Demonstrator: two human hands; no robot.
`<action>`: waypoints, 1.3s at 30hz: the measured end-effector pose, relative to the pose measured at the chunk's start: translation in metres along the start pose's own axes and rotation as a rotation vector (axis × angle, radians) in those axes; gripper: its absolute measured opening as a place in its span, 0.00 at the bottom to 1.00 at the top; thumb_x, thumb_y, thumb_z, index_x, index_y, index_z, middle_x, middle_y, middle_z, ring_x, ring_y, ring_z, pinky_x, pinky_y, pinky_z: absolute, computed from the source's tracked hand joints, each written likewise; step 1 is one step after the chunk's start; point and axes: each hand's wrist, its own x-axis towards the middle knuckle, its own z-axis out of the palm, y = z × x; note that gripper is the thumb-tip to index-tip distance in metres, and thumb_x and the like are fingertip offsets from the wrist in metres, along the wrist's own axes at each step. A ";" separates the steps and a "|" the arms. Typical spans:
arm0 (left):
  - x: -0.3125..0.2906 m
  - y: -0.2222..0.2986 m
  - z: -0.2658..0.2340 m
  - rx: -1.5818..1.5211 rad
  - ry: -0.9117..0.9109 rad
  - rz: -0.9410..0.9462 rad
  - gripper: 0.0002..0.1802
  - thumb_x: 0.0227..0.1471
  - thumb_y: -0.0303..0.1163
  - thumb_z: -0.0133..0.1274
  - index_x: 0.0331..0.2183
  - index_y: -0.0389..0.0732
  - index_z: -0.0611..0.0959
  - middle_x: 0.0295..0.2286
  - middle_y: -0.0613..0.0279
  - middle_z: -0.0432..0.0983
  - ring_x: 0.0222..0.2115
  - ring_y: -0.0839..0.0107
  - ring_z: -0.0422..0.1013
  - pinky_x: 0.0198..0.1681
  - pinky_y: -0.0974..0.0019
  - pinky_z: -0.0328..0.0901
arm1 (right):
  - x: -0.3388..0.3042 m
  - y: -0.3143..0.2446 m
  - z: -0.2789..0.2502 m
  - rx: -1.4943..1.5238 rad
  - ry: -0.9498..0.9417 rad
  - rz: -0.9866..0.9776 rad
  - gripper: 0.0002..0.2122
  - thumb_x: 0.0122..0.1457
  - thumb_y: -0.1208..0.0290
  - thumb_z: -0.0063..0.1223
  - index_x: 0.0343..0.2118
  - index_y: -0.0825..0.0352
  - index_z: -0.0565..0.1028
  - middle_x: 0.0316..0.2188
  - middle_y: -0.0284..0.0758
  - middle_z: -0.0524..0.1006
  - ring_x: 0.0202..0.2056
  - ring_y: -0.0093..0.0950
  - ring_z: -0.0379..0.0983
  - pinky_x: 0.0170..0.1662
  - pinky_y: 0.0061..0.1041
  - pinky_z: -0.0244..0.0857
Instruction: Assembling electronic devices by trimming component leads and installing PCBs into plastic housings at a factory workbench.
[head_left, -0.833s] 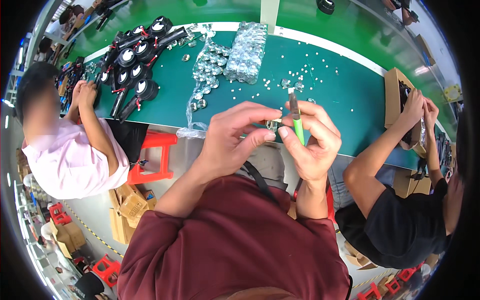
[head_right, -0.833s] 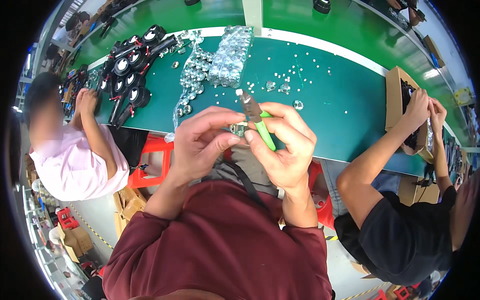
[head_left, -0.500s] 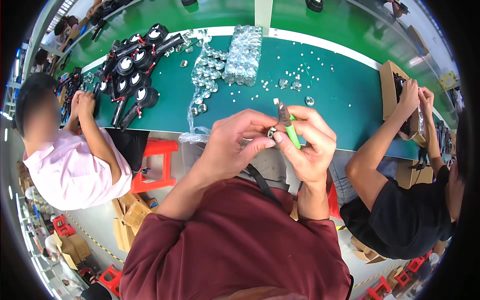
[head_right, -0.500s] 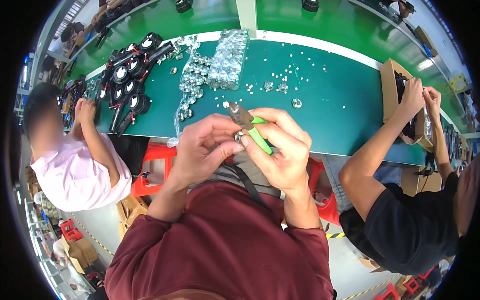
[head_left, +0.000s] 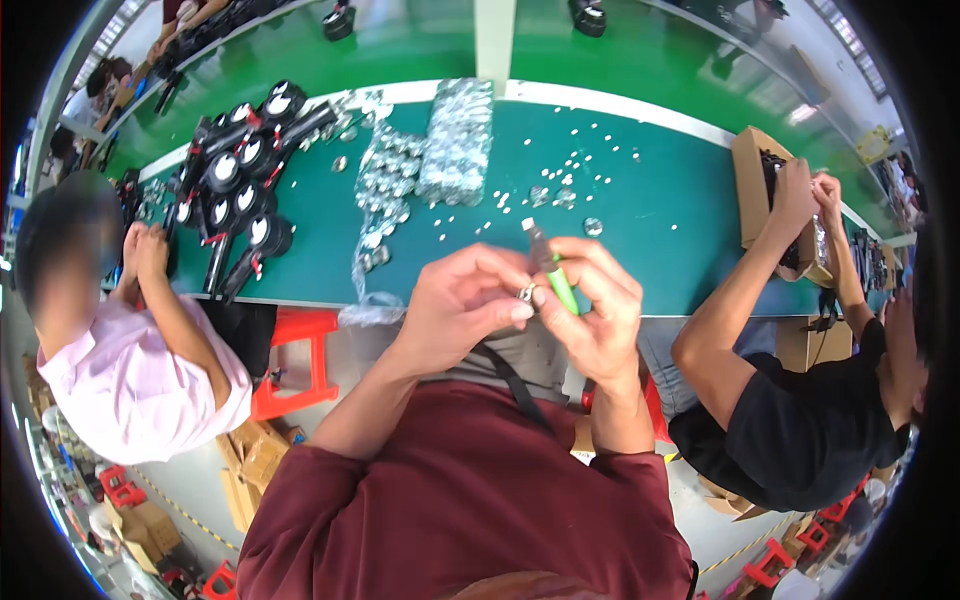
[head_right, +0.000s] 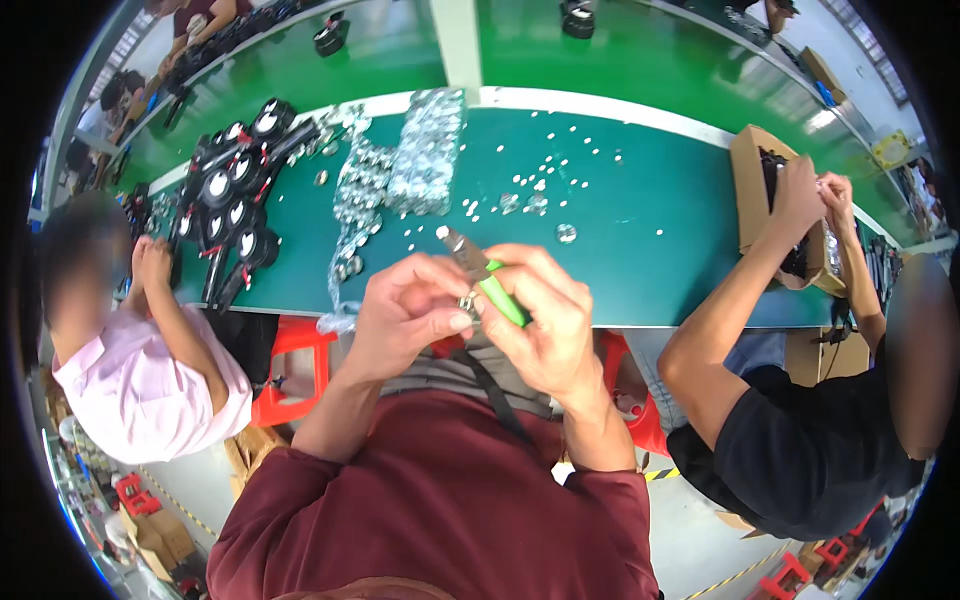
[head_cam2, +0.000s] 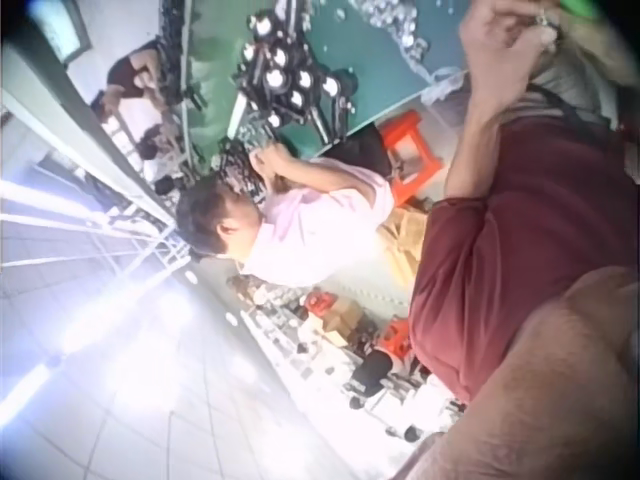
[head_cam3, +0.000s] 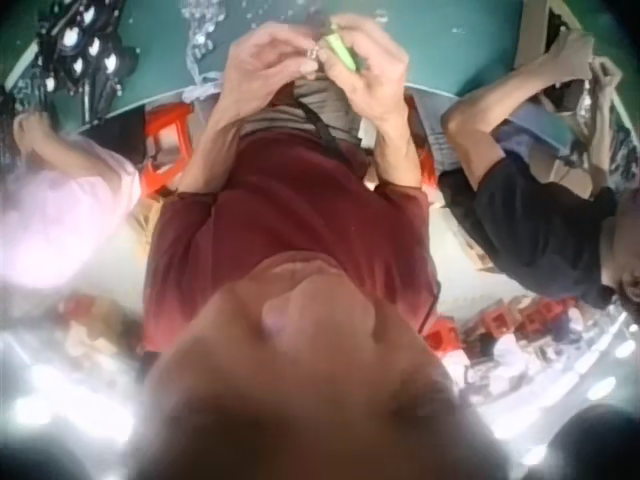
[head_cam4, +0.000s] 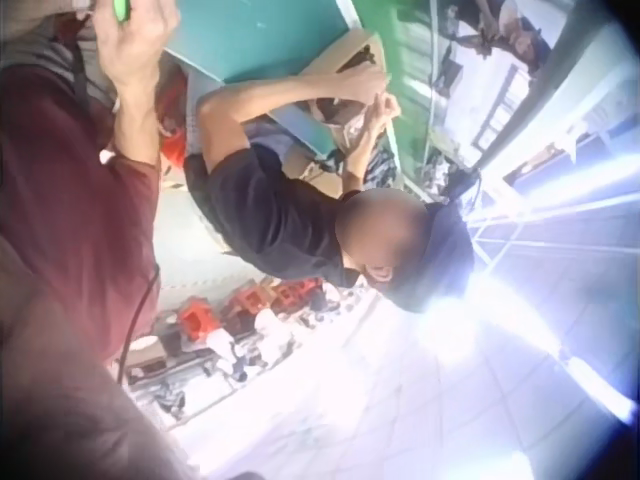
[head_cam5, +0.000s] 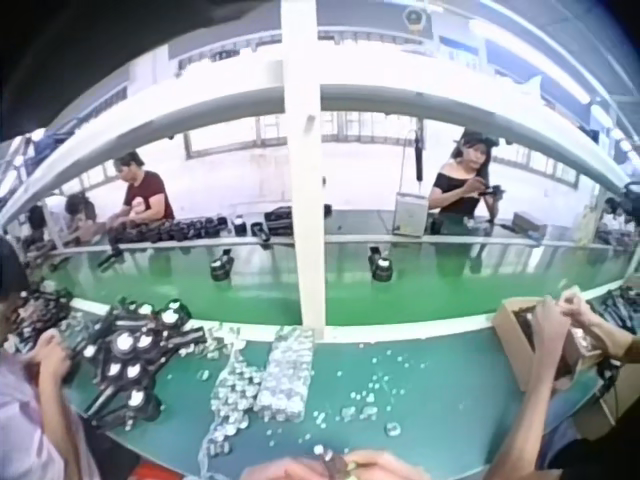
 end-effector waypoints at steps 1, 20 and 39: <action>-0.001 0.000 -0.002 -0.040 0.008 -0.078 0.10 0.55 0.17 0.58 0.41 0.31 0.77 0.42 0.52 0.77 0.41 0.70 0.76 0.43 0.67 0.74 | -0.001 0.000 -0.001 0.011 -0.016 0.014 0.05 0.51 0.81 0.62 0.30 0.72 0.79 0.38 0.44 0.79 0.27 0.30 0.78 0.29 0.25 0.70; 0.002 0.005 -0.036 0.008 0.262 0.099 0.14 0.51 0.16 0.60 0.41 0.35 0.78 0.46 0.47 0.75 0.41 0.60 0.77 0.46 0.60 0.74 | 0.026 0.039 -0.025 -0.144 0.190 0.177 0.07 0.48 0.80 0.58 0.31 0.72 0.81 0.34 0.45 0.79 0.37 0.37 0.79 0.38 0.30 0.71; 0.044 0.004 -0.014 -0.221 0.158 0.213 0.13 0.59 0.24 0.56 0.46 0.35 0.76 0.45 0.50 0.76 0.36 0.64 0.77 0.39 0.62 0.75 | -0.030 0.015 -0.004 0.076 0.044 0.214 0.18 0.43 0.85 0.50 0.41 0.75 0.81 0.58 0.50 0.70 0.51 0.37 0.76 0.53 0.33 0.68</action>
